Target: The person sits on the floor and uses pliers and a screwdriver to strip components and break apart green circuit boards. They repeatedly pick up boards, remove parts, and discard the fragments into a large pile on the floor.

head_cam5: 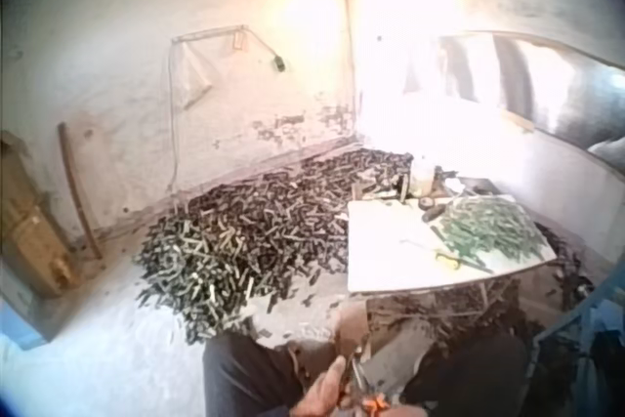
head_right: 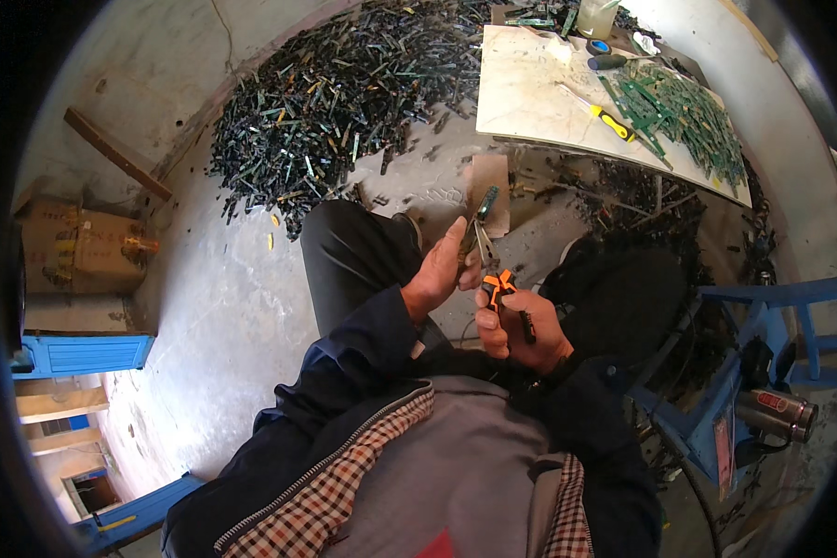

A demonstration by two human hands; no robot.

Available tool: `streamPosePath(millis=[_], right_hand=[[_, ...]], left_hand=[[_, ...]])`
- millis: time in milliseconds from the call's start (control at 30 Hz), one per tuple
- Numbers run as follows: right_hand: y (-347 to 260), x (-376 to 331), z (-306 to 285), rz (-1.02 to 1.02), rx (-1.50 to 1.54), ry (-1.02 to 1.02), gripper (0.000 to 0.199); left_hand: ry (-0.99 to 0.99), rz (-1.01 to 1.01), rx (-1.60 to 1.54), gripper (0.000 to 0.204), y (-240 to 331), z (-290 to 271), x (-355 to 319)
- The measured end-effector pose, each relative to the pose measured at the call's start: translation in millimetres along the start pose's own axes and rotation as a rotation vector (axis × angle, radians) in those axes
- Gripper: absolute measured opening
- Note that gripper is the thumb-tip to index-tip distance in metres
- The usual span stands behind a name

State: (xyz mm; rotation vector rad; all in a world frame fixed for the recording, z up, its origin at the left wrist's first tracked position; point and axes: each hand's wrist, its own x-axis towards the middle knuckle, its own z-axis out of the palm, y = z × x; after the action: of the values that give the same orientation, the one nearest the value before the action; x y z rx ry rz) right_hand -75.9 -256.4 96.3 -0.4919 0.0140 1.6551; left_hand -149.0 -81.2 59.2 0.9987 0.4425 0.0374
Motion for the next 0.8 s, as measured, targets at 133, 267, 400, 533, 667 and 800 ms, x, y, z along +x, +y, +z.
streamPosePath(millis=[133, 267, 400, 533, 667, 800], right_hand=[[-1, 5, -13, -0.105, -0.509, 0.21, 0.032], [4, 19, -41, -0.27, -1.263, 0.51, 0.029], [-6, 15, -33, -0.04, -0.532, 0.243, 0.029], [-4, 4, -3, 0.029, -0.072, 0.067, 0.03], [-5, 13, -25, -0.183, -1.036, 0.402, 0.03], [-9, 16, -29, -0.155, -1.046, 0.426, 0.029]], left_hand=[[0.033, 0.046, 0.083, 0.059, -1, -1, -3], [0.271, -0.133, 0.206, 0.06, -13, -6, 2], [0.248, -0.055, 0.218, 0.06, -13, -11, 1], [0.037, 0.079, 0.074, 0.06, 5, 1, -4], [0.151, -0.009, 0.106, 0.06, -3, -2, -4], [0.271, -0.063, 0.144, 0.059, -17, -12, 5]])
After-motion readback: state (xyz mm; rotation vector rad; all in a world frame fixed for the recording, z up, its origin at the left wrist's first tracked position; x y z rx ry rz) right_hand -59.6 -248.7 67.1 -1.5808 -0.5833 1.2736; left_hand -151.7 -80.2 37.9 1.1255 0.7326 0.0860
